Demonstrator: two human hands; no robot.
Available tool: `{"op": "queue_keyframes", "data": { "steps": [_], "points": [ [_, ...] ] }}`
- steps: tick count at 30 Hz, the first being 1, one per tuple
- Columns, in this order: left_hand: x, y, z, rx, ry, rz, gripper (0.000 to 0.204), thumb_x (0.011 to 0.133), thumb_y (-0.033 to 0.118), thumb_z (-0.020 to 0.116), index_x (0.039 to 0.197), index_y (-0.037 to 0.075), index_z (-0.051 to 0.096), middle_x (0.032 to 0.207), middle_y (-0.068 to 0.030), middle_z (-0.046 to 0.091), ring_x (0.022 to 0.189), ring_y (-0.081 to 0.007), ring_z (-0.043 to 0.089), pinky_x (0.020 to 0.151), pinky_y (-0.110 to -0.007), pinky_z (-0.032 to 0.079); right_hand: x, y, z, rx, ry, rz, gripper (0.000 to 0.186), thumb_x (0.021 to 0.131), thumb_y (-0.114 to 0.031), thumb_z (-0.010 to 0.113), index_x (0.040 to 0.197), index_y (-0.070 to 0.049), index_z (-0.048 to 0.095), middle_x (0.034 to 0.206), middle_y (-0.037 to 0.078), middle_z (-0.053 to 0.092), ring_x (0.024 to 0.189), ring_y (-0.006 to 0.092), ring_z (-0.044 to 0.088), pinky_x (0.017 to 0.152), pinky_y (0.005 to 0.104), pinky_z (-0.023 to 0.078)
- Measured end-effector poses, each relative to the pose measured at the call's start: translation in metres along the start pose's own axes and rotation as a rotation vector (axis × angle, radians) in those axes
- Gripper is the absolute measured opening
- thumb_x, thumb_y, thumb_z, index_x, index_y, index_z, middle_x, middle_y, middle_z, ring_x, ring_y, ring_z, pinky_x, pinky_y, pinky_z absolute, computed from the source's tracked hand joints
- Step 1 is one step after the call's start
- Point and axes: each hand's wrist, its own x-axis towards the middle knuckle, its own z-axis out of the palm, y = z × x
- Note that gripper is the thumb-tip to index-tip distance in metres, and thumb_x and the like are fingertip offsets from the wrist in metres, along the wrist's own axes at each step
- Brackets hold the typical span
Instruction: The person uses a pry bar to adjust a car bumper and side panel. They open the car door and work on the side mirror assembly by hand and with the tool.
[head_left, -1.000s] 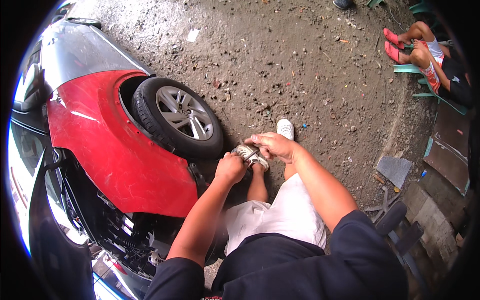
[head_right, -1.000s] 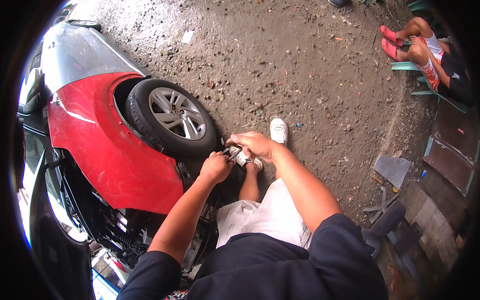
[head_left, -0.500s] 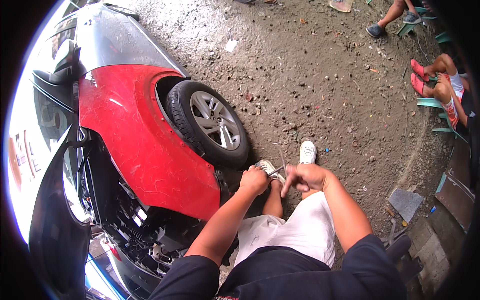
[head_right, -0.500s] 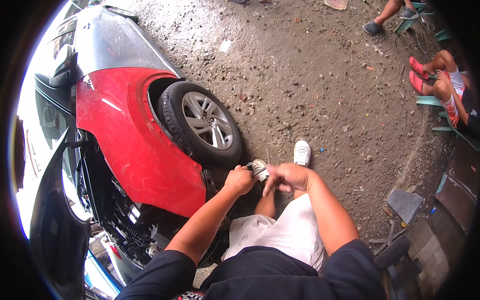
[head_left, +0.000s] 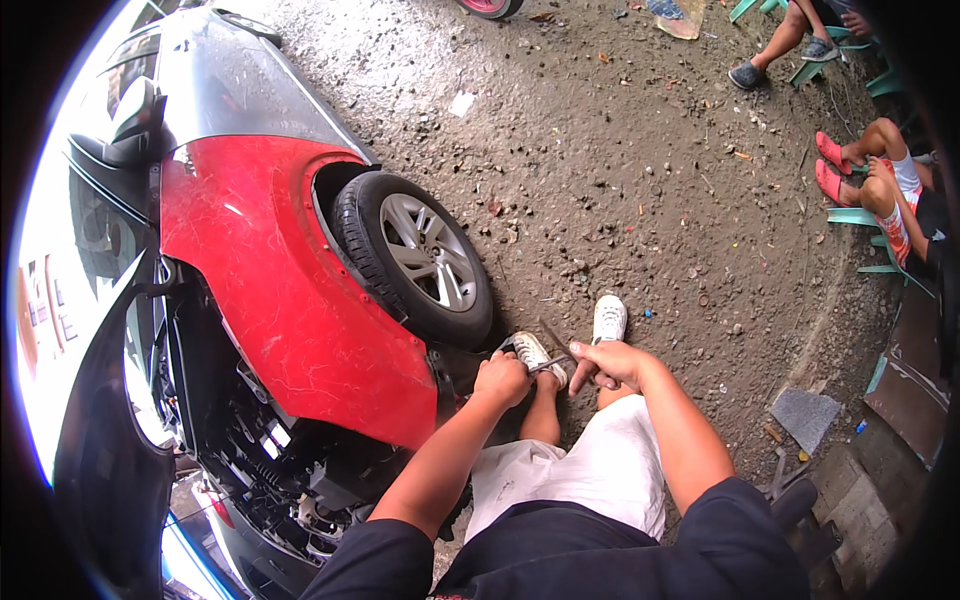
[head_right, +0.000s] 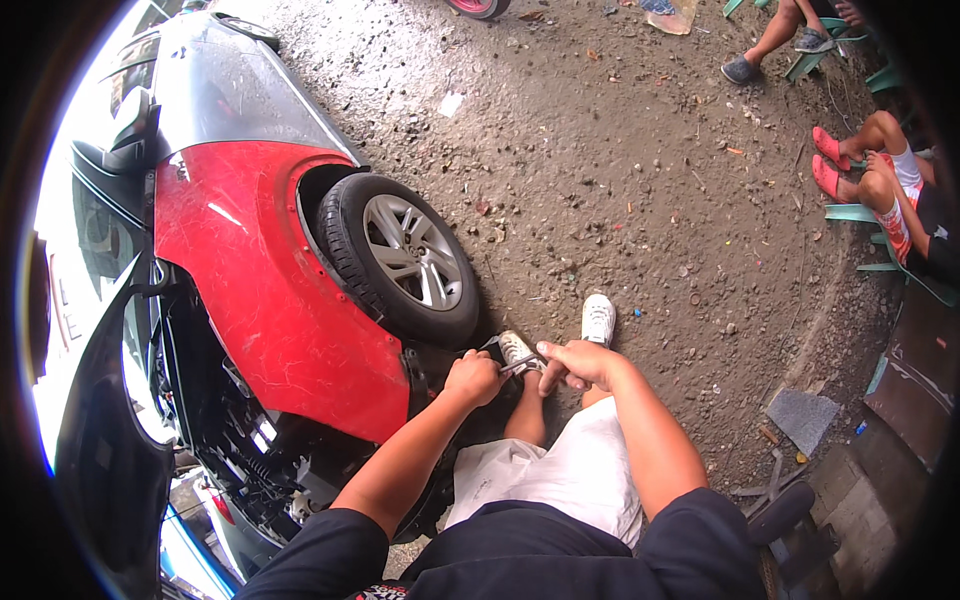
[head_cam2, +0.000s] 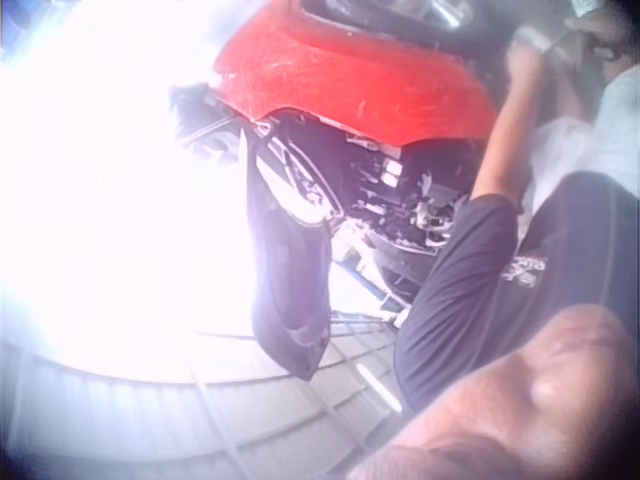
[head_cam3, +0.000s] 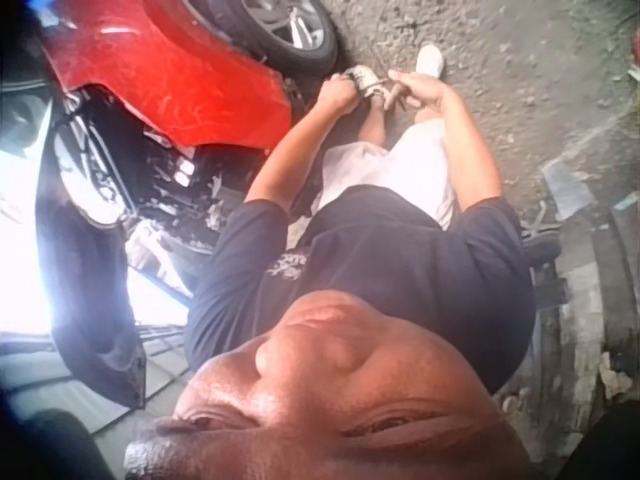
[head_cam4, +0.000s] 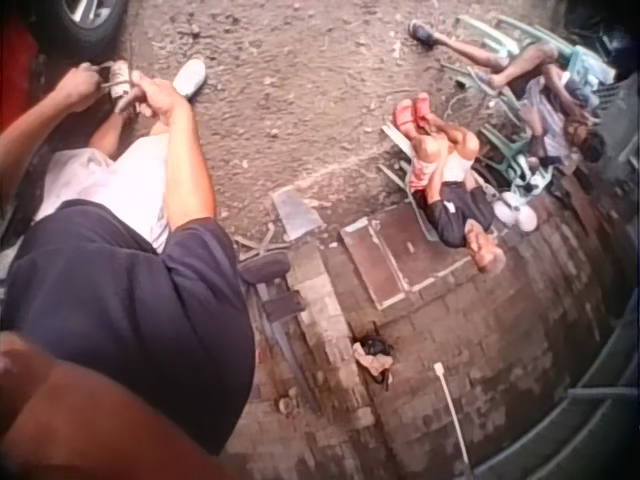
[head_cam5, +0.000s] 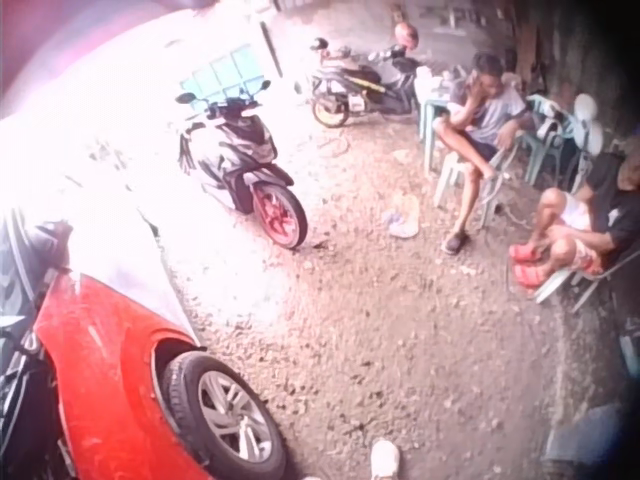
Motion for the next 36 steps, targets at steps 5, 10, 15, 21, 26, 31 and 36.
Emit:
{"op": "queue_keyframes", "data": {
  "steps": [5, 10, 15, 21, 26, 31, 36],
  "points": [
    [-0.006, 0.010, -0.010, 0.038, -0.062, 0.061, 0.044, 0.101, 0.050, 0.060, 0.113, 0.013, 0.081, 0.124, -0.0113, 0.069, 0.124, -0.0326, 0.061, 0.101, -0.048, 0.052, 0.075, 0.029, 0.002, -0.357, 0.651, -0.075, 0.057, 0.103, -0.049, 0.062, 0.118, 0.005, 0.073, 0.106, 0.018, 0.078, 0.079, 0.0243, 0.069, 0.075, 0.0387, 0.055],
    [0.007, 0.019, -0.013, -0.206, 0.027, 0.153, 0.042, 0.099, 0.044, 0.062, 0.119, 0.009, 0.073, 0.121, -0.0177, 0.070, 0.119, -0.0386, 0.064, 0.103, -0.050, 0.052, 0.053, -0.001, 0.034, -0.349, 0.564, -0.522, 0.021, 0.093, 0.000, 0.060, 0.110, -0.001, 0.072, 0.105, 0.017, 0.076, 0.097, 0.0263, 0.072, 0.089, 0.0390, 0.056],
    [0.015, 0.015, -0.036, -0.228, 0.197, 0.137, 0.032, 0.102, 0.034, 0.059, 0.112, 0.005, 0.070, 0.115, -0.0186, 0.072, 0.112, -0.0394, 0.066, 0.098, -0.049, 0.054, -0.022, 0.011, 0.059, -0.355, 0.255, -0.747, 0.034, 0.092, -0.013, 0.072, 0.126, -0.008, 0.075, 0.133, 0.011, 0.072, 0.125, 0.0272, 0.067, 0.110, 0.0398, 0.049],
    [0.003, 0.012, -0.044, -0.175, 0.162, 0.220, 0.031, 0.100, 0.032, 0.060, 0.111, 0.005, 0.071, 0.113, -0.0170, 0.072, 0.111, -0.0387, 0.066, 0.095, -0.049, 0.056, 0.015, 0.054, 0.039, 0.240, 0.363, -0.250, 0.047, 0.103, -0.032, 0.067, 0.137, 0.000, 0.065, 0.114, 0.011, 0.075, 0.061, 0.0058, 0.053, 0.055, 0.0237, 0.044],
    [0.002, 0.014, -0.048, -0.072, 0.112, 0.243, 0.033, 0.098, 0.033, 0.061, 0.113, 0.007, 0.075, 0.114, -0.0143, 0.072, 0.114, -0.0349, 0.066, 0.096, -0.047, 0.056, 0.037, -0.008, 0.013, 0.322, 0.371, -0.363, 0.042, 0.103, -0.029, 0.064, 0.134, -0.002, 0.067, 0.083, -0.001, 0.067, 0.055, 0.0051, 0.045, 0.050, 0.0240, 0.038],
    [0.006, 0.012, -0.039, -0.046, 0.130, 0.174, 0.033, 0.098, 0.035, 0.062, 0.112, 0.009, 0.076, 0.115, -0.0118, 0.073, 0.115, -0.0331, 0.066, 0.095, -0.046, 0.056, 0.015, -0.014, 0.035, 0.323, 0.227, -0.543, 0.034, 0.106, -0.030, 0.057, 0.111, 0.000, 0.072, 0.081, 0.006, 0.074, 0.049, 0.0049, 0.042, 0.047, 0.0232, 0.036],
    [0.011, 0.001, -0.055, -0.106, 0.111, 0.122, 0.033, 0.098, 0.036, 0.062, 0.115, 0.012, 0.077, 0.118, -0.0124, 0.072, 0.117, -0.0328, 0.066, 0.096, -0.047, 0.056, 0.014, 0.013, 0.052, 0.164, 0.271, -0.170, 0.051, 0.110, -0.048, 0.049, 0.106, 0.000, 0.067, 0.100, 0.016, 0.079, 0.046, 0.0064, 0.041, 0.045, 0.0245, 0.037]
  ]
}}
